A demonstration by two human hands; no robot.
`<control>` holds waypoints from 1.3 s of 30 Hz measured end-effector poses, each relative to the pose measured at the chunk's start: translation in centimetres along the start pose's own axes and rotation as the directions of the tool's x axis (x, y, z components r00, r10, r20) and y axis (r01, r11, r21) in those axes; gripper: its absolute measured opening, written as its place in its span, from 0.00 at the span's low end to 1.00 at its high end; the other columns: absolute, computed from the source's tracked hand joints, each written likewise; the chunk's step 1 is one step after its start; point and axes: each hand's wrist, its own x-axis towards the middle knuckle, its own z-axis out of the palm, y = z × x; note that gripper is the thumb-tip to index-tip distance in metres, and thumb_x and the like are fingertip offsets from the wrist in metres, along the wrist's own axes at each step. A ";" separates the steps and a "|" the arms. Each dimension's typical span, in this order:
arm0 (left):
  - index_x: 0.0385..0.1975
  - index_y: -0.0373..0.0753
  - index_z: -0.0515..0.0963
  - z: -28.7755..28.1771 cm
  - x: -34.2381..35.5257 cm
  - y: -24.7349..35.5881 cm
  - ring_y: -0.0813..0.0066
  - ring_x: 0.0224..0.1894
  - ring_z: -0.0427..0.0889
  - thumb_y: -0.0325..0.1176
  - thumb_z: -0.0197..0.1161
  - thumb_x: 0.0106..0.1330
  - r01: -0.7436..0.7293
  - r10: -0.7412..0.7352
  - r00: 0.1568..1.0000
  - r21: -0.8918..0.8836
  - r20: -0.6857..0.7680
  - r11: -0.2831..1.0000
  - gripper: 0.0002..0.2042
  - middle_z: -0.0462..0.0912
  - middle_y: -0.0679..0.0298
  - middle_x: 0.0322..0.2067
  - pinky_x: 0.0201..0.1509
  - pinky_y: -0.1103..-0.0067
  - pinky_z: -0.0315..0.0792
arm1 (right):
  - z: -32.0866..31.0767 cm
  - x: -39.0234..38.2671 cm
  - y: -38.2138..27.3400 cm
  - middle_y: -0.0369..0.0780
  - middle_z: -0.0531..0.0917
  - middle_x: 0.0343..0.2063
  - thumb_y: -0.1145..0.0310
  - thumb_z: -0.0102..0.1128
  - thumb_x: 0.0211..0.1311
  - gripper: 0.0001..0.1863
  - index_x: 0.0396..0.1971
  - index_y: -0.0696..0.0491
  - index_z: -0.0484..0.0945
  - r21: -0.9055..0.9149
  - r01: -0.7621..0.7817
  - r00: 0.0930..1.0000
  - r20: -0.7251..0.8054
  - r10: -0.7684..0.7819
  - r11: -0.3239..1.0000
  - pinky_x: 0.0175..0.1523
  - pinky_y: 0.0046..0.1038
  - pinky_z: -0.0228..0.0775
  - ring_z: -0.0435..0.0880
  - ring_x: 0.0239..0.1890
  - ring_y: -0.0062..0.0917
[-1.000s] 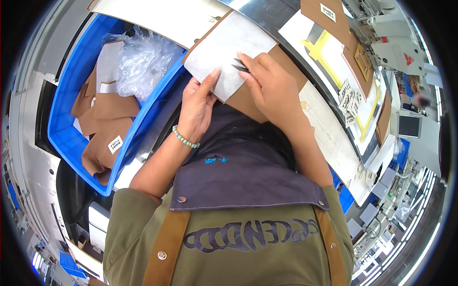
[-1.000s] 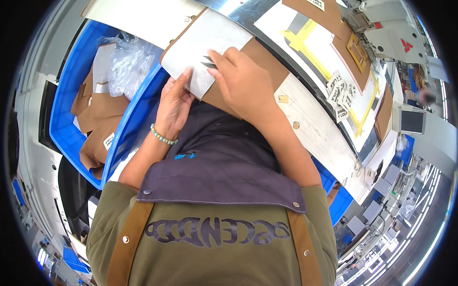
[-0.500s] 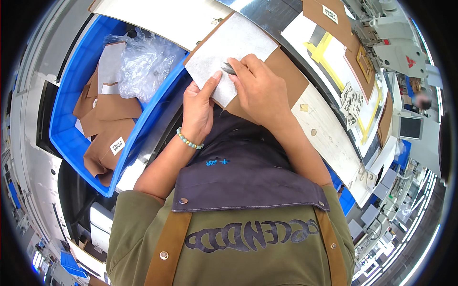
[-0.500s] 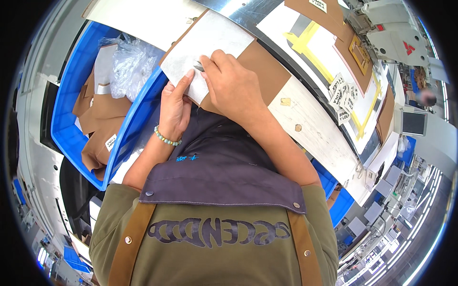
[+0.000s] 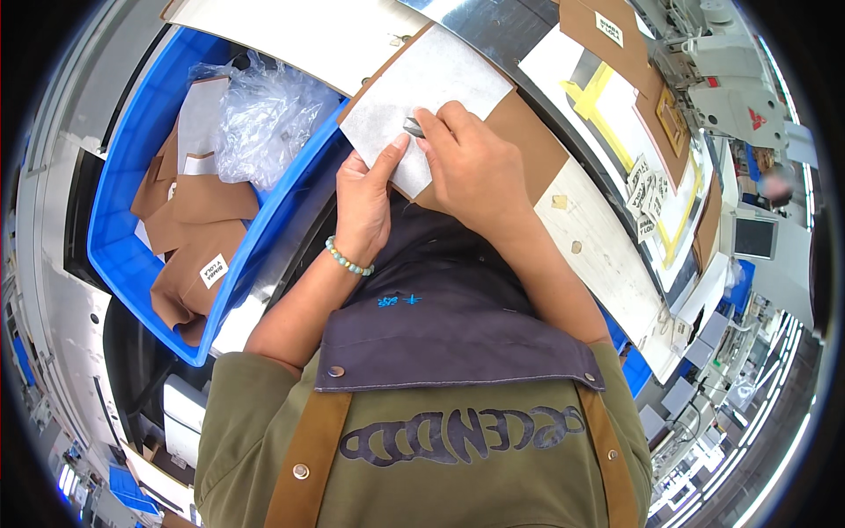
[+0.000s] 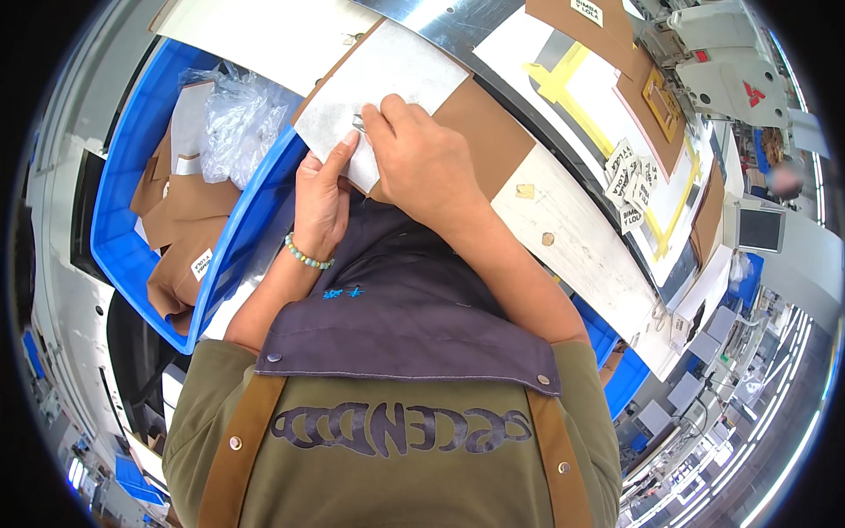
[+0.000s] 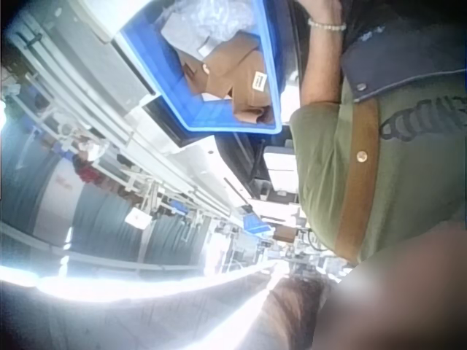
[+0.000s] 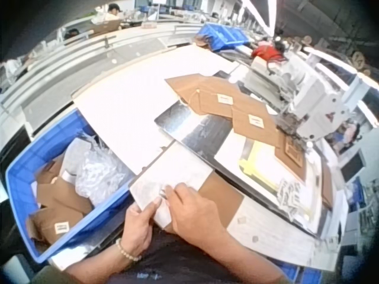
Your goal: Sewing brand labels onto leather or fabric components using a programmable sewing machine.
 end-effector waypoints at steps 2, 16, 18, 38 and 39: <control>0.56 0.32 0.80 -0.2 0.1 0.0 0.77 0.51 0.87 0.31 0.70 0.73 0.003 -0.003 1.000 0.000 0.006 1.000 0.15 0.88 0.61 0.51 0.56 0.78 0.78 | 0.1 0.0 0.0 0.37 0.80 0.38 0.69 0.66 0.67 0.16 0.53 0.55 0.84 -0.025 0.011 1.000 0.011 -0.010 1.000 0.35 0.31 0.78 0.86 0.36 0.29; 0.57 0.32 0.80 0.2 0.1 -0.2 0.77 0.53 0.86 0.30 0.69 0.74 -0.018 0.019 1.000 -0.028 0.008 0.999 0.16 0.88 0.61 0.53 0.58 0.77 0.77 | -0.7 0.3 0.3 0.38 0.79 0.37 0.70 0.64 0.63 0.17 0.51 0.58 0.83 -0.056 0.051 0.996 0.069 -0.047 0.997 0.29 0.27 0.77 0.86 0.32 0.25; 0.58 0.32 0.80 0.3 0.1 -0.3 0.77 0.53 0.86 0.30 0.68 0.74 -0.019 0.019 1.000 -0.040 -0.003 0.999 0.16 0.87 0.60 0.53 0.58 0.77 0.78 | -0.8 0.3 0.3 0.38 0.79 0.37 0.70 0.64 0.63 0.17 0.51 0.58 0.83 -0.051 0.045 0.996 0.079 -0.041 0.998 0.29 0.28 0.77 0.86 0.33 0.26; 0.58 0.31 0.79 1.5 0.3 -1.1 0.77 0.53 0.85 0.30 0.71 0.73 -0.089 0.090 0.996 0.031 -0.003 0.995 0.18 0.87 0.61 0.53 0.58 0.77 0.78 | -0.4 0.2 -0.7 0.37 0.79 0.38 0.71 0.64 0.68 0.18 0.57 0.56 0.82 -0.062 -0.079 0.996 0.045 0.081 0.995 0.33 0.32 0.77 0.86 0.32 0.30; 0.59 0.31 0.79 1.5 0.3 -1.2 0.77 0.54 0.85 0.30 0.71 0.73 -0.093 0.093 0.996 0.012 -0.013 0.996 0.18 0.87 0.61 0.53 0.59 0.77 0.78 | -0.5 0.2 -0.5 0.37 0.79 0.38 0.71 0.64 0.68 0.18 0.57 0.56 0.82 -0.062 -0.079 0.996 0.045 0.081 0.995 0.33 0.32 0.77 0.86 0.32 0.30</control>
